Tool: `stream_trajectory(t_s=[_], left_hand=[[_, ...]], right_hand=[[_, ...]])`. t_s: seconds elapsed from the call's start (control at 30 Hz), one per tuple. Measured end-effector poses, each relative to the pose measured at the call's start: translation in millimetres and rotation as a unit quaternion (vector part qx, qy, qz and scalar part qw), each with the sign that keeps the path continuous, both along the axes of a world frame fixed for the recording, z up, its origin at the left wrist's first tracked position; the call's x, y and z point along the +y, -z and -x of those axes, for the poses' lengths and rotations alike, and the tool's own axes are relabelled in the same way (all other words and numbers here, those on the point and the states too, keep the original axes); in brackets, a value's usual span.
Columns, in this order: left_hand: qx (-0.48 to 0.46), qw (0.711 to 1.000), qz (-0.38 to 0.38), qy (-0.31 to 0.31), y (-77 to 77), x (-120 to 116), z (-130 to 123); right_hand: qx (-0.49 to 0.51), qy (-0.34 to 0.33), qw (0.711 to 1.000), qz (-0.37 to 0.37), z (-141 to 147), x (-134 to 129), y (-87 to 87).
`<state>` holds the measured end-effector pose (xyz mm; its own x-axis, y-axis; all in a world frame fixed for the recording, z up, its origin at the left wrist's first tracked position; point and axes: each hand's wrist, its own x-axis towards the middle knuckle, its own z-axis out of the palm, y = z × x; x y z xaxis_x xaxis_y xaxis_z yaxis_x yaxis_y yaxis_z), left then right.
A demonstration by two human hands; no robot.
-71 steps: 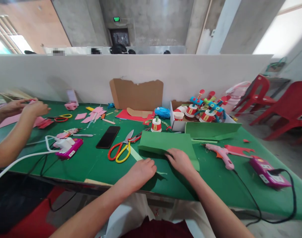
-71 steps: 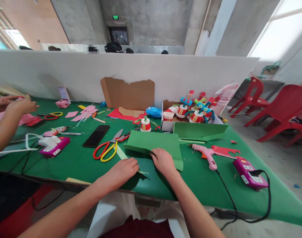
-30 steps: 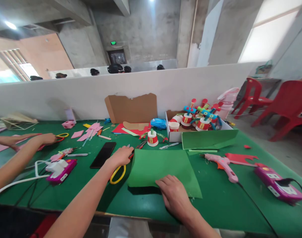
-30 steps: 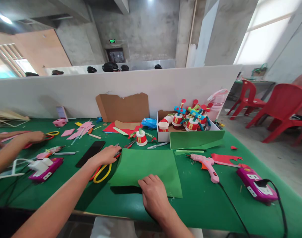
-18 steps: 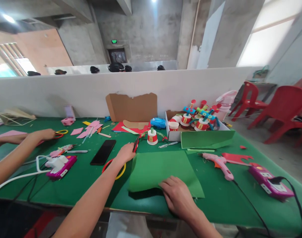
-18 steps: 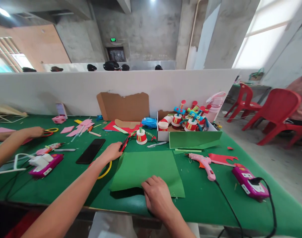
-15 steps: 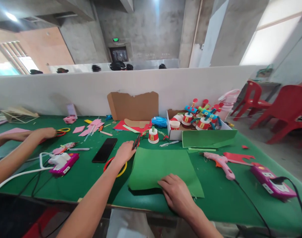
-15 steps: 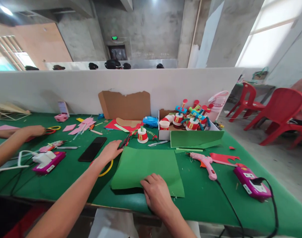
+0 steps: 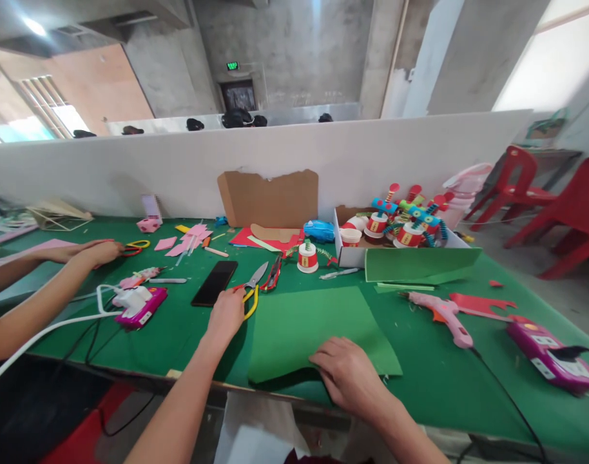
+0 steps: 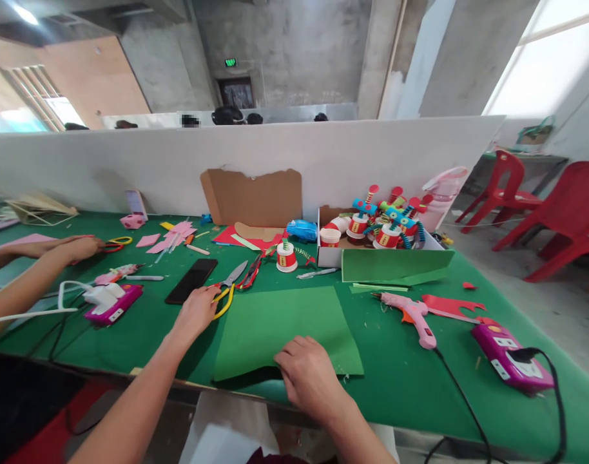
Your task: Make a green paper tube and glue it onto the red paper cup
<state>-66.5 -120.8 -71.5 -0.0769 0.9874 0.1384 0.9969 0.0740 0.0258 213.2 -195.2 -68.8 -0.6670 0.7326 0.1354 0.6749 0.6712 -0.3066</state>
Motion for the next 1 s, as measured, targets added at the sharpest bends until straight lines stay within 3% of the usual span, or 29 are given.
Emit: stream_trajectory(t_s=[0.13,0.27,0.3,0.37,0.47,0.53,0.6,0.77,1.0], left_hand=[[-0.008,0.999,-0.031,0.027,-11.2,12.7,-4.9],[-0.062,0.975,-0.023,0.211,-8.7,15.4,-19.9],[-0.066,0.969,-0.010,0.237,-6.9,15.5,-23.8],[-0.055,0.972,0.003,0.228,-5.2,12.9,-30.8],[-0.078,0.971,-0.018,0.226,-11.1,-5.5,-42.1],[-0.141,0.943,0.000,0.302,-17.3,-28.3,-53.4],[-0.179,0.913,0.068,0.360,-20.5,-53.2,-68.0],[-0.112,0.942,0.114,0.296,-7.7,-86.1,-90.7],[-0.134,0.941,0.090,0.297,15.9,-88.2,-55.3]], right_hand=[[-0.012,0.026,1.000,0.007,2.6,0.2,2.1],[-0.013,0.043,0.999,0.012,6.1,-2.7,1.7],[-0.015,0.046,0.999,0.014,7.0,-3.4,1.2],[-0.020,0.050,0.998,0.019,8.0,-4.3,0.3],[-0.012,0.054,0.998,0.027,8.2,-4.4,0.3],[-0.005,0.056,0.998,0.036,8.3,-4.1,0.5],[-0.004,0.064,0.997,0.044,8.5,-3.5,0.0],[0.000,0.056,0.997,0.046,-3.4,-2.5,-2.6],[0.063,0.065,0.995,0.041,-70.1,-5.9,5.4]])
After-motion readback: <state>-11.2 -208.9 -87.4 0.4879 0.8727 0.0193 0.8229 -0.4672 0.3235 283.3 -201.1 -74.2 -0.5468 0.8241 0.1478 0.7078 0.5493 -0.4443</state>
